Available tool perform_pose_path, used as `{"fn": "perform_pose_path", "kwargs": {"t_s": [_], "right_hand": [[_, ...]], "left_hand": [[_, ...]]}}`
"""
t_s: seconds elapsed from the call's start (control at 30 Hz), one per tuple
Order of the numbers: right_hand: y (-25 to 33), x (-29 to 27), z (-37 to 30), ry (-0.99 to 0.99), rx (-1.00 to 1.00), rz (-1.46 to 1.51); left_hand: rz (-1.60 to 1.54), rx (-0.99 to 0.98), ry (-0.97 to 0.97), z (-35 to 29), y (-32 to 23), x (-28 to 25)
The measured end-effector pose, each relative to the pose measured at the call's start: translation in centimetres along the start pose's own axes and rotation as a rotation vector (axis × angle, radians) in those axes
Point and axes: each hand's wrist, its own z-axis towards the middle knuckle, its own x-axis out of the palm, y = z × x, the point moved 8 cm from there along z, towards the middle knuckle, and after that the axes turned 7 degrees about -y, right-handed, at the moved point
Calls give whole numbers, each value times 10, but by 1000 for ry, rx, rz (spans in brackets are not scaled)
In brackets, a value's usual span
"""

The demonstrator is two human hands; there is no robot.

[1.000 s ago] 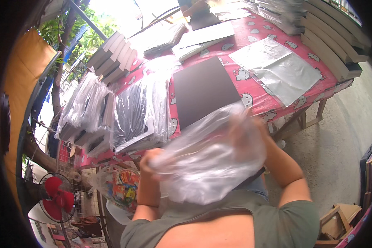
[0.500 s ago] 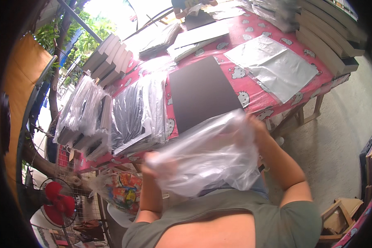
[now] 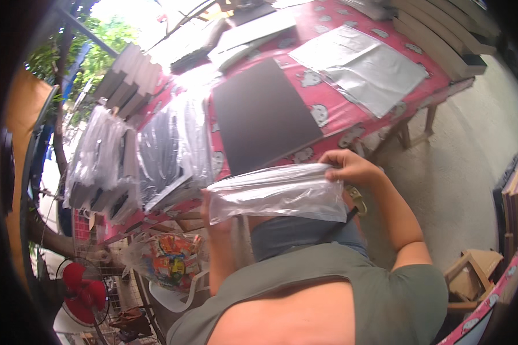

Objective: The person packages flat rectangular objects by inserting them into plastic bags and stacking them on a table.

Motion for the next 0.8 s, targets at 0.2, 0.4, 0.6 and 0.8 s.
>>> {"fn": "perform_pose_path", "kwargs": {"t_s": [0.2, 0.4, 0.6, 0.8], "right_hand": [[46, -27, 44, -599, -146, -445], [30, -24, 72, -852, -54, -1050], [35, -10, 28, -738, -242, -1111], [-65, 15, -41, -325, 200, 240]], "left_hand": [[583, 804, -409, 30, -39, -25], [1018, 862, -636, 33, -33, -5], [719, 560, -593, 4, -18, -20], [327, 470, -661, -66, 2, -95]]}}
